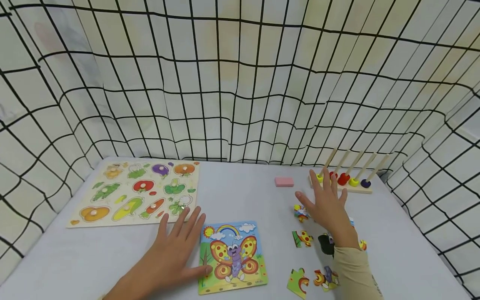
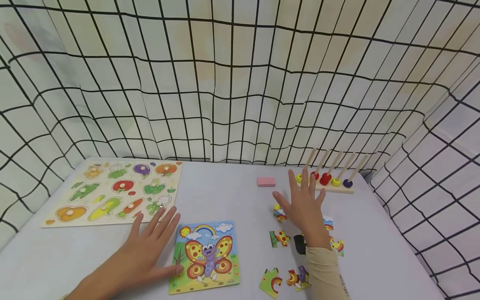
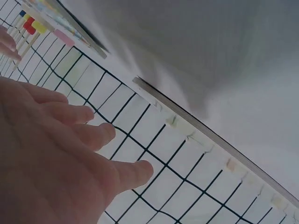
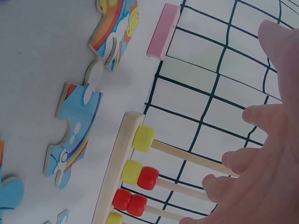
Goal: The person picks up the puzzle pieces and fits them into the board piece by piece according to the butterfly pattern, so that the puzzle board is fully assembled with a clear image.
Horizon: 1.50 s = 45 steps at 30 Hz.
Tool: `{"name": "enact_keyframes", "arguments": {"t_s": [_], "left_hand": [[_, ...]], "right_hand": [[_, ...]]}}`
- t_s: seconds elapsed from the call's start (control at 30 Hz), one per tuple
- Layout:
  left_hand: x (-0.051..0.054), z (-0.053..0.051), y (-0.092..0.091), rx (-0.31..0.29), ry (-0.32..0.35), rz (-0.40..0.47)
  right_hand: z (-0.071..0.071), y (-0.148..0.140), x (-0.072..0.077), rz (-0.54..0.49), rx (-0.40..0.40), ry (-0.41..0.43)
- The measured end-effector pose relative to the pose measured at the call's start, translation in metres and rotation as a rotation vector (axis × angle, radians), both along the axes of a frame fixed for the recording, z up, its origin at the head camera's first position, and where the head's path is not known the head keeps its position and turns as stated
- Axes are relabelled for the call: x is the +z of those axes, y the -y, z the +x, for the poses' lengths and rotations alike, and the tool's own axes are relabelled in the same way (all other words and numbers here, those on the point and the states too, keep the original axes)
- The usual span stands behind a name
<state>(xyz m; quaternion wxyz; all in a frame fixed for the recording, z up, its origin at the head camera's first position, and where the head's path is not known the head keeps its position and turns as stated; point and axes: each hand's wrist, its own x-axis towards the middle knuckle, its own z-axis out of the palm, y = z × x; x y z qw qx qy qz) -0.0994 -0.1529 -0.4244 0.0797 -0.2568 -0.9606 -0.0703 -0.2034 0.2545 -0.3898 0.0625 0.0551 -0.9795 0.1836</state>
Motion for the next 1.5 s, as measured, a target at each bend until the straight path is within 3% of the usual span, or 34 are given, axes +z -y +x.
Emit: {"name": "enact_keyframes", "arguments": {"t_s": [0.17,0.37,0.47,0.7,1.0,1.27,1.5], "left_hand": [[-0.002,0.003,0.001,-0.035,0.102,-0.002],[0.0,0.001,0.0,-0.047,0.283,-0.039],[0.001,0.003,-0.001,-0.057,0.33,-0.04],[0.002,0.005,-0.005,-0.077,0.358,-0.045],[0.002,-0.002,-0.006,-0.064,0.387,-0.036],[-0.003,-0.006,-0.002,-0.062,0.415,-0.013],[-0.005,-0.01,0.001,-0.069,0.432,-0.045]], "right_hand": [[0.0,-0.002,0.001,-0.018,0.002,0.006],[0.001,-0.001,0.003,-0.029,0.01,0.003],[0.001,0.001,0.006,-0.025,0.02,-0.013],[0.0,0.004,0.014,-0.011,0.046,-0.029],[0.004,-0.006,0.016,0.023,0.092,-0.014],[-0.004,-0.008,0.013,0.066,0.168,0.003],[0.003,-0.009,0.0,0.115,0.189,0.122]]}}
